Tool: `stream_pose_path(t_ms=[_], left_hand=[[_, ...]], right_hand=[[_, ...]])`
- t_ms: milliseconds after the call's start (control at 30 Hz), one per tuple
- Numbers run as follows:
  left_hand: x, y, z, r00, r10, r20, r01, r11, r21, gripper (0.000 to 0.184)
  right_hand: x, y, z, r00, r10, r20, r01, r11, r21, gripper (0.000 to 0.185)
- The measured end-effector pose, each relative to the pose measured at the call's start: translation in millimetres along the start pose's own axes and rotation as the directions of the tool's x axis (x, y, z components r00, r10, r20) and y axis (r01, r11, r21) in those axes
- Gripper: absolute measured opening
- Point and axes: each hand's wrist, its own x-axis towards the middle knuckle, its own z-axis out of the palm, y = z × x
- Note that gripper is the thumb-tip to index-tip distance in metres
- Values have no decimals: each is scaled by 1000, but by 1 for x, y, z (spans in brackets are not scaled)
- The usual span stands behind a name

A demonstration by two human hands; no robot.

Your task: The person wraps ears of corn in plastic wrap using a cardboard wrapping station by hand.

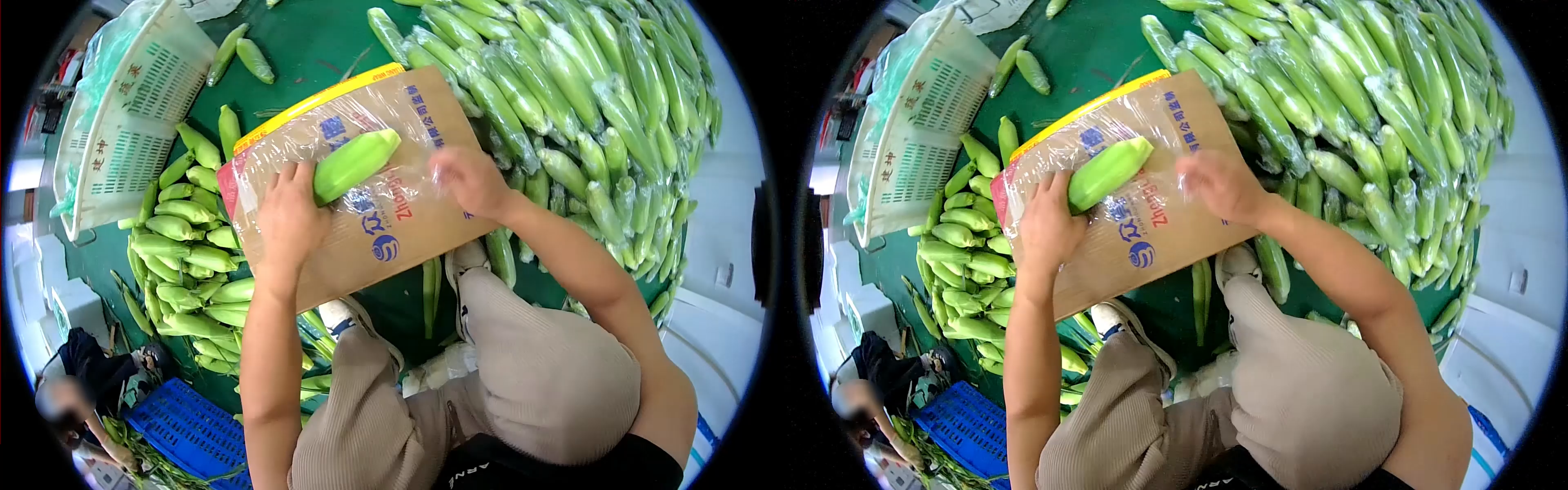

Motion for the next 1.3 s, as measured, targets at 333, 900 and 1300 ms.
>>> stream_pose_path(t_ms=[333, 900, 1300], left_hand=[[18, -14, -7, 998, 35, 57, -20, 969, -245, 57], [-84, -51, 43, 633, -216, -743, -172, 897, -408, 7], [13, -7, 13, 987, -73, -147, 82, 995, 58, 61]], right_hand=[[118, -8, 31, 986, -87, 143, 131, 931, -340, 74], [85, -23, -13, 910, -46, 412, 94, 991, -97, 71], [95, -18, 25, 986, -137, -99, 114, 971, -211, 63]])
